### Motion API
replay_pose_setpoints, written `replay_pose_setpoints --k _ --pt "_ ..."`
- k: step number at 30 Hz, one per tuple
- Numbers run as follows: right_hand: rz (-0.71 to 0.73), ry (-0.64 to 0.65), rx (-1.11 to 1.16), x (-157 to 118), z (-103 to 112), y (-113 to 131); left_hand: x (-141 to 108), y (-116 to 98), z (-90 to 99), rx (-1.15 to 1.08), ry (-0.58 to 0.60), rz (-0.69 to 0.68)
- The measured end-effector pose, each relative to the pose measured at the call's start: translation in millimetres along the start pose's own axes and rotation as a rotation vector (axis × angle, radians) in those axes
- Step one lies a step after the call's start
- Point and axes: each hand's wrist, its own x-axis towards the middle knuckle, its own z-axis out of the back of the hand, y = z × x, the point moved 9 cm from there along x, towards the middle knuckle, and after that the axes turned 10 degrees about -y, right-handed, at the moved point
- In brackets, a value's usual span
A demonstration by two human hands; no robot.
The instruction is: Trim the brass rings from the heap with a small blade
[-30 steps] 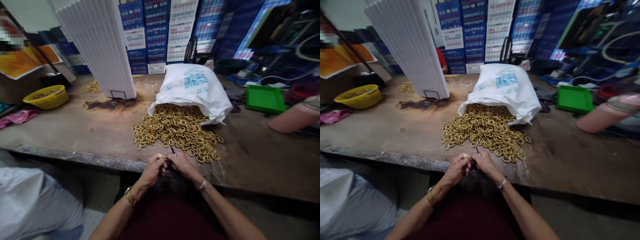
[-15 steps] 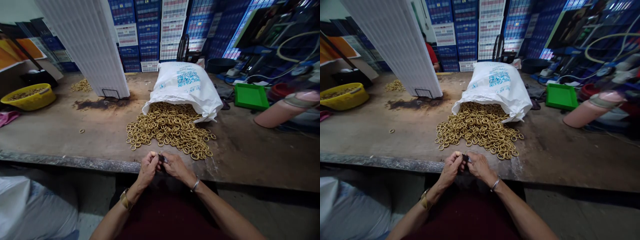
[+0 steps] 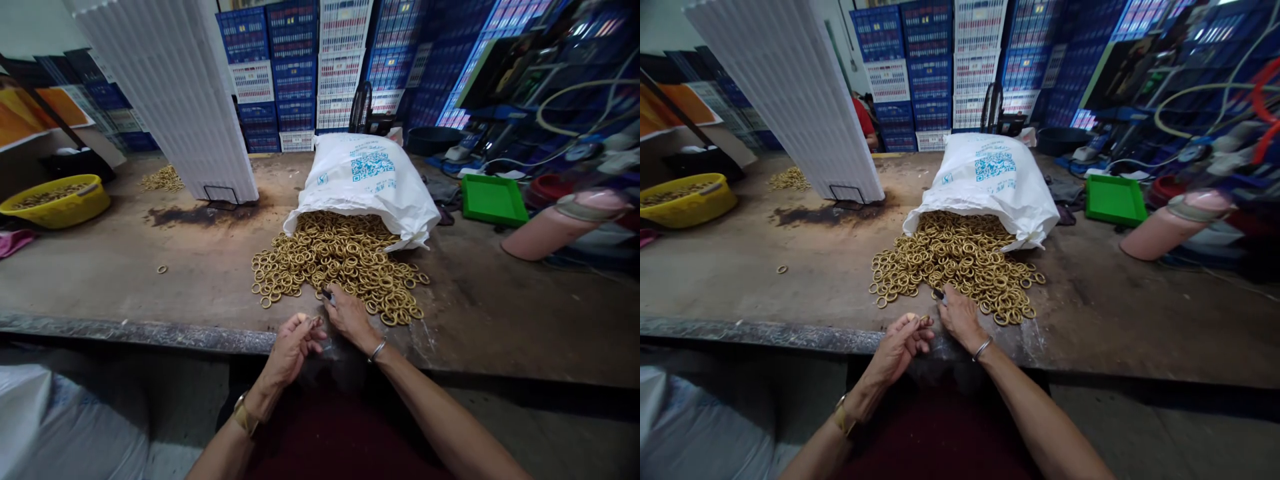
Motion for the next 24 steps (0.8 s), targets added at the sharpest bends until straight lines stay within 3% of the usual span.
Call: replay_pose_setpoints --k 4,9,12,16,19,22,24 --pt "-0.026 0.041 -0.094 6.7 -4.4 5.8 6.2 2.9 10.0 -0.110 -0.038 0.033" --pt "-0.056 0.067 -0.110 10.8 -7.6 2.1 9.2 9.6 8.3 -0.238 0.013 0.162" --pt "-0.077 0.058 -0.096 10.1 -5.4 -1.6 9.1 15.6 6.2 -0.317 0.030 0.257" --pt "-0.101 0.032 0.027 11.0 -2.3 -7.0 9.1 15.9 7.6 -0.275 -0.003 0.255" --pt "-0.182 0.021 0.291 11.8 -3.5 -16.6 12.5 8.5 9.7 -0.114 -0.040 0.132" --pt "-0.339 0.056 0.681 6.2 -10.0 -26.1 17.8 -9.5 12.1 0.185 -0.098 -0.146" --pt "-0.473 0.152 0.920 -3.5 -18.5 -27.0 18.4 -22.8 8.4 0.400 -0.111 -0.361"
